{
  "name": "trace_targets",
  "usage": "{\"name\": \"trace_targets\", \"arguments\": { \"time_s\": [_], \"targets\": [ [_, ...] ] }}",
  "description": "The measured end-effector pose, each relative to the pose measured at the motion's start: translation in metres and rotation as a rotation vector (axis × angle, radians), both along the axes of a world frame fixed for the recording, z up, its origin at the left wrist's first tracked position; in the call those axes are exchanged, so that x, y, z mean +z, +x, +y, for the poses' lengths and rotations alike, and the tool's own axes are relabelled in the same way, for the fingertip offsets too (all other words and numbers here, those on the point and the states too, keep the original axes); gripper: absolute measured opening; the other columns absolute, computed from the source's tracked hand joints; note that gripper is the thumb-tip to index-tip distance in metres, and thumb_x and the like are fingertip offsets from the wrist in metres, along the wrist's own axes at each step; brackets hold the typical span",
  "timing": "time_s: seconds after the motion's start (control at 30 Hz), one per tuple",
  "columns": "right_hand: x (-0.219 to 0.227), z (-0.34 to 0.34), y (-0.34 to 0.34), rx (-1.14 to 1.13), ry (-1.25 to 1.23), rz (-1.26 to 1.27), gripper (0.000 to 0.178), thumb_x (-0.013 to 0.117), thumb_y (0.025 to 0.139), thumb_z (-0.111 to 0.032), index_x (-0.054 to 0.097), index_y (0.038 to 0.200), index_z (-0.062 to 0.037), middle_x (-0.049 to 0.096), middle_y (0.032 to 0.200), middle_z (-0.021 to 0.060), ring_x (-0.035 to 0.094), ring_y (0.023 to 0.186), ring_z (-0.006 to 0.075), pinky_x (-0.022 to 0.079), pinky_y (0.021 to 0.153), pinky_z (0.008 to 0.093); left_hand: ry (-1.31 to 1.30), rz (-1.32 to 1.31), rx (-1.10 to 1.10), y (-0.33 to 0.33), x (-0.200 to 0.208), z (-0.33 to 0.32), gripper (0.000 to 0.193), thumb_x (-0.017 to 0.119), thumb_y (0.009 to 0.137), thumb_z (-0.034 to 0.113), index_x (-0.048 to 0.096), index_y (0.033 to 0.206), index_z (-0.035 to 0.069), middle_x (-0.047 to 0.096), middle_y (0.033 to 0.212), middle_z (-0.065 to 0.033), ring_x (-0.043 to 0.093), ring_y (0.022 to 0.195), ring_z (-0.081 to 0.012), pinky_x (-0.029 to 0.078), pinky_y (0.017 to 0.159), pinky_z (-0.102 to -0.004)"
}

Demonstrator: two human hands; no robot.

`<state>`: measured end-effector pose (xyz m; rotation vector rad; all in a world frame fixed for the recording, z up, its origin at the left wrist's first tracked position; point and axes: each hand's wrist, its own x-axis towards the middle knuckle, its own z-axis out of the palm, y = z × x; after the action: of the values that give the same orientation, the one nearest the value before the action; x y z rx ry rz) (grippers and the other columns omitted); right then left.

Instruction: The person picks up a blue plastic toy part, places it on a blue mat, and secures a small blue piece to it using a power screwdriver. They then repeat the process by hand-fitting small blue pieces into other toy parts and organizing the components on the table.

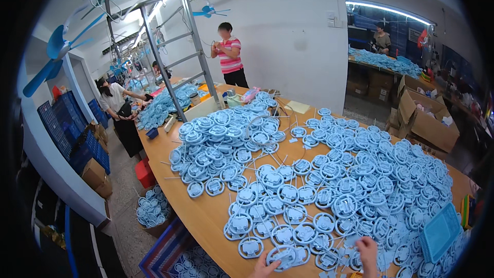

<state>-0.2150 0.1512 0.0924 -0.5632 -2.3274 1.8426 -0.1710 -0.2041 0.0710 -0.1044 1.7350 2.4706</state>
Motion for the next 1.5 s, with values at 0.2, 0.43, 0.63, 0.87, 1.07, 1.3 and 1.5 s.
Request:
{"name": "trace_targets", "arguments": {
  "time_s": [0.2,0.43,0.63,0.87,1.07,1.3,1.5],
  "targets": [
    [0.017,-0.147,0.004,0.346,-0.49,-0.154,0.01,0.066,0.078,-0.005,0.059,0.082,0.0002,0.062,0.071,0.0057,0.059,0.059,0.0138,0.049,0.056,0.0259,-0.055,-0.005,0.024,-0.03,0.001,0.036,0.045,0.066,0.085,0.013,0.041,0.121,0.003,0.055,0.106,-0.0058,0.052,0.097,-0.0116,0.045,0.082,-0.026],
    [0.012,-0.155,0.008,0.203,-0.491,-0.092,0.029,0.068,0.074,0.0,0.048,0.094,-0.0028,0.058,0.069,0.0054,0.059,0.058,0.014,0.051,0.056,0.0254,-0.156,0.124,0.073,-0.02,-0.007,0.05,0.051,0.069,0.079,0.012,0.043,0.122,0.005,0.056,0.105,-0.0075,0.054,0.093,-0.0128,0.047,0.078,-0.0279],
    [0.027,-0.148,0.017,0.255,-0.625,-0.155,0.04,0.067,0.071,0.004,0.051,0.107,-0.0021,0.06,0.08,0.0051,0.058,0.065,0.0131,0.051,0.06,0.0253,-0.043,0.016,-0.21,-0.013,0.003,0.032,0.06,0.069,0.078,0.014,0.038,0.128,0.004,0.056,0.106,-0.0088,0.055,0.094,-0.0135,0.047,0.079,-0.0283],
    [0.011,-0.153,0.017,0.341,-0.577,-0.224,0.031,0.068,0.077,-0.007,0.055,0.105,-0.0015,0.061,0.087,0.004,0.058,0.074,0.0119,0.048,0.066,0.0248,-0.301,0.066,-0.14,-0.02,0.048,0.023,0.065,0.071,0.074,0.016,0.037,0.128,0.001,0.056,0.108,-0.0112,0.055,0.098,-0.0171,0.047,0.083,-0.031],
    [-0.017,-0.174,0.043,0.324,-0.557,-0.268,0.041,0.069,0.081,-0.016,0.052,0.115,0.0006,0.062,0.098,0.0085,0.06,0.082,0.0136,0.049,0.068,0.0262,-0.276,-0.046,-0.238,-0.023,-0.01,-0.007,0.06,0.072,0.075,0.011,0.041,0.126,0.005,0.055,0.108,-0.0076,0.057,0.094,-0.0158,0.05,0.077,-0.0316],
    [-0.014,-0.152,0.053,0.529,-0.462,-0.367,0.054,0.066,0.084,-0.022,0.045,0.127,0.0028,0.058,0.11,0.0108,0.059,0.087,0.0137,0.049,0.074,0.026,-0.218,-0.214,0.127,-0.168,-0.019,-0.095,0.058,0.071,0.075,0.011,0.043,0.125,0.004,0.06,0.099,-0.0095,0.059,0.085,-0.0178,0.05,0.064,-0.0305],
    [-0.012,-0.089,0.045,0.445,-0.068,-0.181,0.04,0.064,0.084,-0.021,0.056,0.117,0.0003,0.064,0.095,0.0052,0.058,0.081,0.0091,0.048,0.072,0.0251,-0.877,0.346,0.478,-0.228,-0.064,-0.148,0.074,0.072,0.075,0.015,0.033,0.137,0.004,0.045,0.124,-0.0194,0.057,0.089,-0.019,0.048,0.065,-0.0295]
  ]
}}
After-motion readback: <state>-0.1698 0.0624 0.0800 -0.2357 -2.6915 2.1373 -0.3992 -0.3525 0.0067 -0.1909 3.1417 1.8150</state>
